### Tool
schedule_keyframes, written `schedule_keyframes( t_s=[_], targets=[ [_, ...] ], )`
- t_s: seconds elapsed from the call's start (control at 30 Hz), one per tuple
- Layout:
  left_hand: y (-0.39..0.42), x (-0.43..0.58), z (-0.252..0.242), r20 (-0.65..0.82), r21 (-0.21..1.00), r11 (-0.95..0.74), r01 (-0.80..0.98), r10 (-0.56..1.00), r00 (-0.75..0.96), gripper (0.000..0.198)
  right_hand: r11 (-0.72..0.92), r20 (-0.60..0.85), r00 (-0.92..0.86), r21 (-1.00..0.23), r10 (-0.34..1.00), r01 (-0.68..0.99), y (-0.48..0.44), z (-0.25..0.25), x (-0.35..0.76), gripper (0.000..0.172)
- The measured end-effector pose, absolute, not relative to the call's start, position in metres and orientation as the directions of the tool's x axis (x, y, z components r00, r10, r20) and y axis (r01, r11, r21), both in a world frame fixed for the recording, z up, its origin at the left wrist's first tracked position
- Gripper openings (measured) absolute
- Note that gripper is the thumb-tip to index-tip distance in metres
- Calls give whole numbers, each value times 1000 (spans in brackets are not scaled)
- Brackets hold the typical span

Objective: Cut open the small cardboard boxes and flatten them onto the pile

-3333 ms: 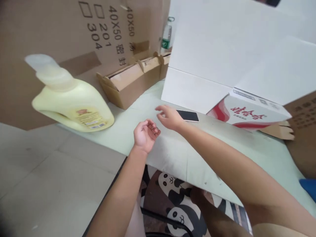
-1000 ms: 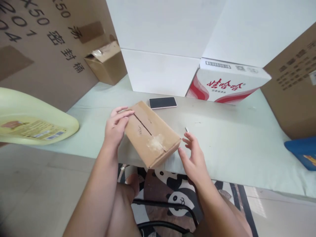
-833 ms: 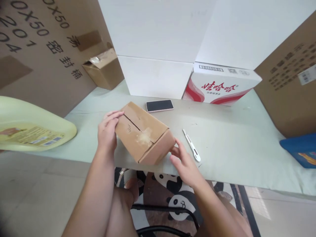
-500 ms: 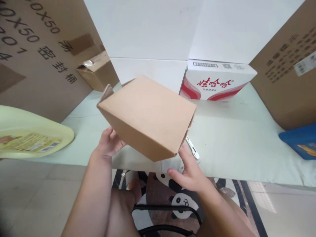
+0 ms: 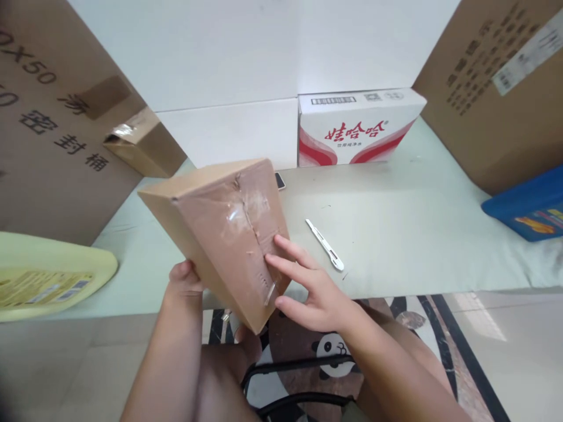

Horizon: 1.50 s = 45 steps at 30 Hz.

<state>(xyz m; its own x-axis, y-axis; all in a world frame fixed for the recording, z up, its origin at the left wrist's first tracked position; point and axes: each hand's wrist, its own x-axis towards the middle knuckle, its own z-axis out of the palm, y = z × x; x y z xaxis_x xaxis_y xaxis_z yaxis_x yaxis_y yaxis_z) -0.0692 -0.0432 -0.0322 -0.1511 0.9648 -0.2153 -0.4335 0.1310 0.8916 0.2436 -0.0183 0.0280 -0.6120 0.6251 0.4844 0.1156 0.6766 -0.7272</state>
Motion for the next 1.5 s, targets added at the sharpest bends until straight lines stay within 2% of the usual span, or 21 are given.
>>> schedule_keyframes(
  t_s=[0.1, 0.2, 0.27, 0.33, 0.4, 0.47, 0.57, 0.63, 0.73, 0.83, 1.0, 1.2, 1.33, 1.5],
  targets=[
    [-41, -64, -30, -212, 908, 115, -402, 955, -206, 55, 650, 465, -557, -736, 688, 188, -10, 29, 245, 49],
    [-37, -55, -24, -146, 919, 28, -392, 951, -274, 58, 530, 377, -386, -707, 842, 468, 2, 24, 250, 31],
    [-35, -49, -20, -101, 921, -33, -389, 942, -319, 61, 356, 218, -282, -618, 934, 701, 11, 16, 256, 30],
    [-34, -44, -17, -84, 920, -61, -387, 934, -348, 64, 206, 38, -215, -480, 976, 853, 17, 5, 262, 34],
    [-34, -42, -16, -93, 917, -60, -393, 929, -359, 65, 151, -73, -192, -379, 979, 913, 22, -6, 269, 39],
    [-34, -42, -15, -100, 923, -50, -381, 926, -364, 64, 126, -117, -176, -347, 977, 929, 26, -14, 275, 38],
    [-34, -43, -15, -73, 950, -56, -308, 918, -390, 64, 81, -146, -150, -398, 978, 914, 31, -14, 279, 26],
    [-33, -43, -14, -50, 961, -66, -269, 914, -403, 66, 68, -158, -175, -522, 972, 850, 32, -8, 277, 19],
    [-30, -45, -12, -18, 958, -101, -267, 912, -409, 65, 50, -149, -248, -760, 957, 649, 28, 8, 271, 17],
    [-27, -47, -10, 7, 942, -151, -300, 902, -432, 58, 38, -120, -310, -888, 943, 458, 20, 22, 266, 19],
    [-25, -48, -7, -4, 938, -157, -309, 886, -463, 56, 206, 53, -442, -930, 895, 305, 6, 32, 266, 38],
    [-25, -47, -6, 59, 962, -172, -212, 888, -455, 53, 137, 41, -685, -987, 727, 86, -3, 28, 263, 54],
    [-23, -46, -7, 49, 957, -175, -231, 883, -466, 54, 216, 69, -703, -969, 708, 123, -4, 28, 258, 49],
    [-19, -42, -7, 17, 881, -286, -377, 815, -579, 58, 290, 112, -576, -930, 809, 227, -8, 22, 249, 47]
  ],
)
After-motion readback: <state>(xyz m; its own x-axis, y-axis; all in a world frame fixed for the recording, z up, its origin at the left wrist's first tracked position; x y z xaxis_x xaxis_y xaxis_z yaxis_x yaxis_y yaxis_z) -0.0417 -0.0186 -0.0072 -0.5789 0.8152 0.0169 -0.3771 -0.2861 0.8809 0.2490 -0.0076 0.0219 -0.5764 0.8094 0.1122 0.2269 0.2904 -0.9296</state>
